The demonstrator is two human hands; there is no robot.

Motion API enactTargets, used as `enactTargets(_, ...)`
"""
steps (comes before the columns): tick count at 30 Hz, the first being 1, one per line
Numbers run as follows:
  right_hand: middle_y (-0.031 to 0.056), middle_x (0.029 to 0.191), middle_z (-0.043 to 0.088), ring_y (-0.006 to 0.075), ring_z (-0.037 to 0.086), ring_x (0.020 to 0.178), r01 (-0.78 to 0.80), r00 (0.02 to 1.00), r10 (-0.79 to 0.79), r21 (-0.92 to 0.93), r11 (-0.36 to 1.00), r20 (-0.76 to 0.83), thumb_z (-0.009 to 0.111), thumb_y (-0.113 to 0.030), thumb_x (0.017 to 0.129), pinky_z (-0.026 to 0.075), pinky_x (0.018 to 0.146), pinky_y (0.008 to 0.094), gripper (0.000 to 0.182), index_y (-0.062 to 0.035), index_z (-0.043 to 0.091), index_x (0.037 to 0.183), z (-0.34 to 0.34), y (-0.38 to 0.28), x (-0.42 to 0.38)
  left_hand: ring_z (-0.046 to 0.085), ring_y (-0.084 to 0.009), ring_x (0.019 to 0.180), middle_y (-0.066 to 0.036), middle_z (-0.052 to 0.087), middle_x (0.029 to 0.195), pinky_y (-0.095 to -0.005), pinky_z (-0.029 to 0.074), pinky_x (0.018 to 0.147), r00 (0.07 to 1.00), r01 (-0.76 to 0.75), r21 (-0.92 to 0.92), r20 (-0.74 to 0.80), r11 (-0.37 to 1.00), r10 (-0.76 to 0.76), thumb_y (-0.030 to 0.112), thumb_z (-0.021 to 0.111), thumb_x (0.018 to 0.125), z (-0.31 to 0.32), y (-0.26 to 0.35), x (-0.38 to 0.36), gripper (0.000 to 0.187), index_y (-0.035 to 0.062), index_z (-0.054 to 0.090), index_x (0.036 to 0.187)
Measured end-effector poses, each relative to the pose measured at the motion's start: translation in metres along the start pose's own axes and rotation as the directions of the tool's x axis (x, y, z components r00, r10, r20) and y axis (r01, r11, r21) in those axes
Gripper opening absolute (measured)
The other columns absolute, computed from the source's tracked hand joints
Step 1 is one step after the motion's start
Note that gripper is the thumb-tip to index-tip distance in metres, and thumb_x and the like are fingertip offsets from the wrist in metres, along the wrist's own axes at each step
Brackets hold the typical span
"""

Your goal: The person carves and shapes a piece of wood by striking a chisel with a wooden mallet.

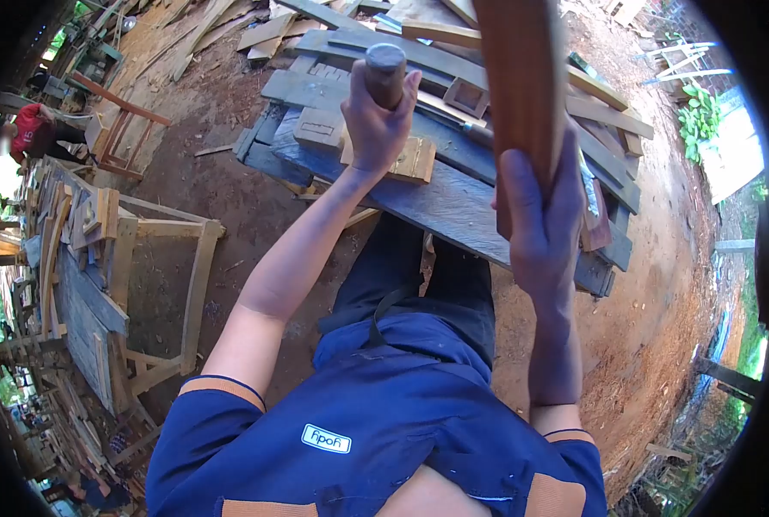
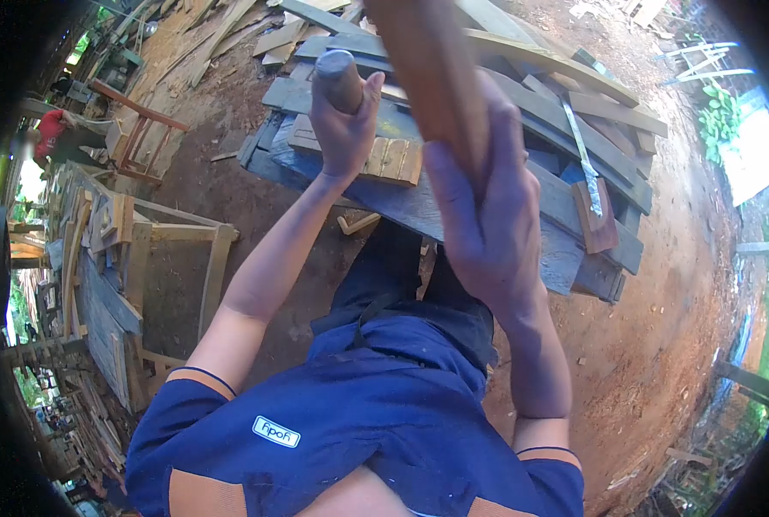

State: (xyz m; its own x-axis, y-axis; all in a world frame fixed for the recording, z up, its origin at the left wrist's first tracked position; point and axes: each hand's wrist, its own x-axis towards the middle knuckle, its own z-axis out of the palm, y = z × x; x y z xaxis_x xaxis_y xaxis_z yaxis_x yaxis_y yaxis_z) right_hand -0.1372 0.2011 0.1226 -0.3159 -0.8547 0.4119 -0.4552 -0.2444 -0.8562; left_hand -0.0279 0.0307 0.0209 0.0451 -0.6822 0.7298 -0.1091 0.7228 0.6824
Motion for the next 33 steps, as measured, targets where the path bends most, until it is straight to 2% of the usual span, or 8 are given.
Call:
enactTargets(3,0.0228,0.094,0.067,0.0405,0.068,0.083,0.130,0.960,-0.006,-0.423,0.897,0.281,0.057,-0.024,0.094,0.052,0.073,0.0443,0.047,-0.0072,0.043,0.135,-0.004,0.004,0.004,0.068,-0.0166,0.070,-0.008,0.066,0.074,-0.0289,0.052,0.065,0.998,-0.017,-0.011,0.066,1.000,0.017,0.018,0.077,0.085,-0.001,-0.002,-0.003,0.031,0.0044,0.051,0.095)
enactTargets(9,0.0259,0.097,0.067,0.0446,0.065,0.091,0.198,0.979,-0.182,-0.222,0.955,0.088,0.057,-0.027,0.093,0.052,0.077,0.0503,0.046,-0.0081,0.045,0.134,-0.007,-0.013,0.005,0.064,-0.0127,0.067,-0.006,0.063,0.071,-0.0284,0.050,0.066,1.000,0.022,-0.076,0.008,0.997,-0.021,0.004,0.072,0.082,-0.004,0.002,-0.004,0.025,0.0047,0.050,0.094)
enactTargets(11,0.0263,0.097,0.066,0.0445,0.065,0.094,0.064,0.960,0.052,-0.398,0.915,0.274,0.056,-0.028,0.094,0.050,0.076,0.0480,0.046,-0.0077,0.045,0.134,0.000,-0.001,0.004,0.064,-0.0138,0.068,-0.006,0.063,0.073,-0.0291,0.051,0.068,0.998,0.005,-0.072,0.060,0.997,0.000,0.010,0.075,0.085,-0.005,-0.003,-0.009,0.027,0.0041,0.050,0.093)
enactTargets(15,0.0298,0.101,0.065,0.0457,0.063,0.101,-0.219,0.913,0.256,-0.148,0.964,0.317,0.054,-0.028,0.095,0.049,0.084,0.0499,0.044,-0.0091,0.043,0.133,0.001,0.021,0.002,0.059,-0.0091,0.061,-0.003,0.061,0.084,-0.0221,0.049,0.055,0.988,0.140,-0.071,-0.049,0.988,-0.144,0.009,0.070,0.088,-0.015,-0.025,0.007,0.023,0.0060,0.048,0.096)
enactTargets(19,0.0302,0.101,0.065,0.0464,0.062,0.102,-0.407,0.844,0.435,-0.152,0.901,0.314,0.052,-0.031,0.096,0.048,0.087,0.0526,0.044,-0.0105,0.044,0.134,0.020,0.082,-0.025,0.052,-0.0077,0.050,-0.002,0.052,0.069,-0.0211,0.046,0.043,0.827,0.375,-0.471,-0.219,0.798,-0.518,0.010,0.069,0.090,-0.044,-0.018,0.020,0.028,0.0080,0.042,0.097)
enactTargets(26,0.0288,0.101,0.066,0.0496,0.062,0.097,-0.350,0.757,0.561,-0.518,0.781,0.335,0.049,-0.037,0.096,0.048,0.085,0.0557,0.049,-0.0145,0.038,0.138,0.040,0.133,-0.064,0.048,-0.0065,0.049,-0.001,0.052,0.074,-0.0204,0.048,0.045,0.465,0.426,-0.574,-0.524,0.699,-0.714,0.011,0.062,0.095,-0.075,-0.051,0.015,0.027,0.0039,0.040,0.108)
enactTargets(29,0.0286,0.100,0.067,0.0495,0.062,0.096,-0.347,0.769,0.557,-0.527,0.776,0.313,0.049,-0.037,0.096,0.048,0.083,0.0565,0.049,-0.0156,0.037,0.138,0.039,0.133,-0.065,0.048,-0.0076,0.048,0.000,0.049,0.064,-0.0234,0.047,0.048,0.645,0.313,-0.621,-0.417,0.719,-0.641,0.013,0.066,0.093,-0.074,-0.053,0.018,0.025,0.0086,0.042,0.085)
enactTargets(33,0.0285,0.099,0.067,0.0494,0.063,0.095,-0.339,0.776,0.543,-0.514,0.788,0.321,0.049,-0.036,0.096,0.048,0.083,0.0564,0.049,-0.0149,0.037,0.138,0.040,0.132,-0.064,0.047,-0.0080,0.048,0.001,0.047,0.062,-0.0237,0.045,0.046,0.777,0.328,-0.544,-0.309,0.772,-0.548,0.011,0.066,0.093,-0.053,-0.029,0.027,0.026,0.0090,0.041,0.085)
